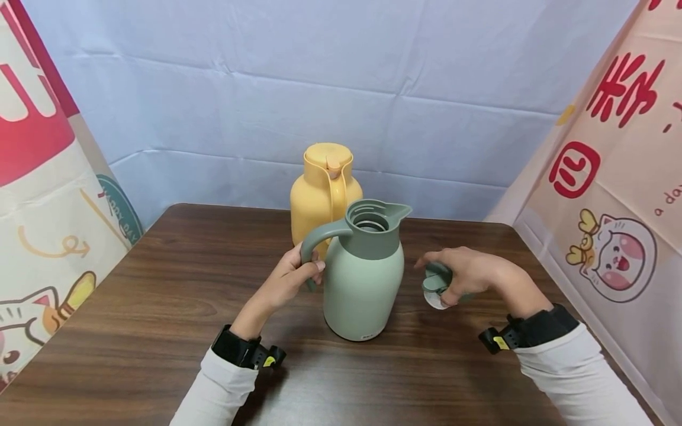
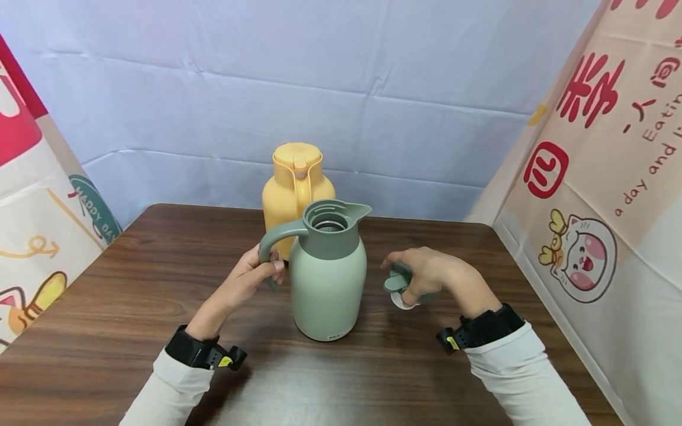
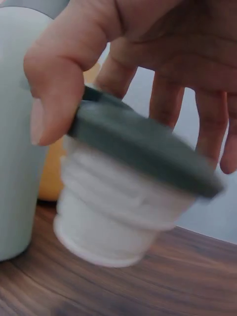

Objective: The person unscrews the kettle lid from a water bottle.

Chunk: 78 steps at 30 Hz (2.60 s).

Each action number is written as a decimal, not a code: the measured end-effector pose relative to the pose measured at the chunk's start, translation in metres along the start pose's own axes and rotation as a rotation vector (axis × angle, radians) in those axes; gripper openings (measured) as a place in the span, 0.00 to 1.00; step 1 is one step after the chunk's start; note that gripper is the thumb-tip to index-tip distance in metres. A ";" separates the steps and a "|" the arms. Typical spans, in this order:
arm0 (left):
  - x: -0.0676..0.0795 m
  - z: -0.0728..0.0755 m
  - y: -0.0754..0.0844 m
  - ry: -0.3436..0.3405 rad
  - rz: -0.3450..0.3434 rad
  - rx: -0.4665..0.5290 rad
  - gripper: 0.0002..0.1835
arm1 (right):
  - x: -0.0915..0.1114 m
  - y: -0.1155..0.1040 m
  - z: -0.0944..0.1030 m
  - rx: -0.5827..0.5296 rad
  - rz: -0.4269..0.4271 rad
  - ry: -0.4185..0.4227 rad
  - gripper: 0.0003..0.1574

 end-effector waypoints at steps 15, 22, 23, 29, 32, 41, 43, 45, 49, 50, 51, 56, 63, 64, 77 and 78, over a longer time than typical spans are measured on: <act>-0.001 -0.003 0.001 -0.005 -0.020 0.008 0.07 | 0.010 0.028 -0.022 -0.643 -0.064 -0.171 0.36; -0.002 -0.004 0.000 -0.009 -0.030 0.004 0.07 | 0.022 0.045 -0.042 -0.944 -0.089 0.047 0.36; -0.002 -0.004 0.000 -0.010 -0.028 0.005 0.07 | 0.024 0.046 -0.045 -0.991 -0.082 0.075 0.36; -0.001 -0.002 0.000 -0.002 -0.014 0.002 0.07 | 0.033 0.047 -0.052 -1.181 -0.001 0.266 0.38; -0.001 -0.001 0.000 0.000 -0.012 -0.003 0.07 | 0.034 0.048 -0.054 -1.215 0.014 0.378 0.37; -0.001 -0.001 0.001 -0.008 -0.017 -0.002 0.07 | 0.035 0.045 -0.069 -1.402 0.063 0.439 0.35; -0.002 -0.001 0.001 -0.009 -0.020 -0.005 0.07 | 0.035 0.044 -0.073 -1.449 0.075 0.413 0.34; -0.002 -0.001 0.001 -0.008 -0.022 -0.006 0.07 | 0.035 0.044 -0.075 -1.484 0.092 0.389 0.33; -0.001 0.000 0.001 -0.010 -0.024 -0.009 0.08 | 0.035 0.044 -0.079 -1.539 0.145 0.340 0.33; -0.001 0.000 0.001 -0.009 -0.024 -0.010 0.08 | 0.034 0.044 -0.080 -1.542 0.147 0.335 0.33; -0.001 0.000 0.001 -0.009 -0.024 -0.011 0.08 | 0.034 0.045 -0.081 -1.541 0.146 0.333 0.33; -0.002 0.000 0.000 -0.008 -0.020 -0.004 0.08 | 0.030 0.052 -0.087 -1.514 0.082 0.354 0.34; -0.001 -0.001 0.000 -0.006 -0.009 -0.004 0.08 | 0.028 0.056 -0.091 -1.417 0.030 0.409 0.34; -0.001 0.000 0.000 -0.004 -0.008 -0.008 0.08 | 0.026 0.056 -0.092 -1.404 0.024 0.404 0.35; -0.001 0.000 0.000 0.000 -0.015 -0.005 0.08 | 0.008 0.063 -0.115 -0.872 -0.248 0.370 0.47; -0.001 0.000 0.000 0.000 -0.016 -0.006 0.08 | 0.007 0.063 -0.116 -0.852 -0.253 0.376 0.47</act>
Point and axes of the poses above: each hand's wrist, its own x-axis away from the middle knuckle, its own z-axis out of the back of the hand, y = z × x, the point moved 7 cm from there along -x, towards the middle knuckle, and after that the axes turned 11 degrees about -z, right-handed, at the moved point
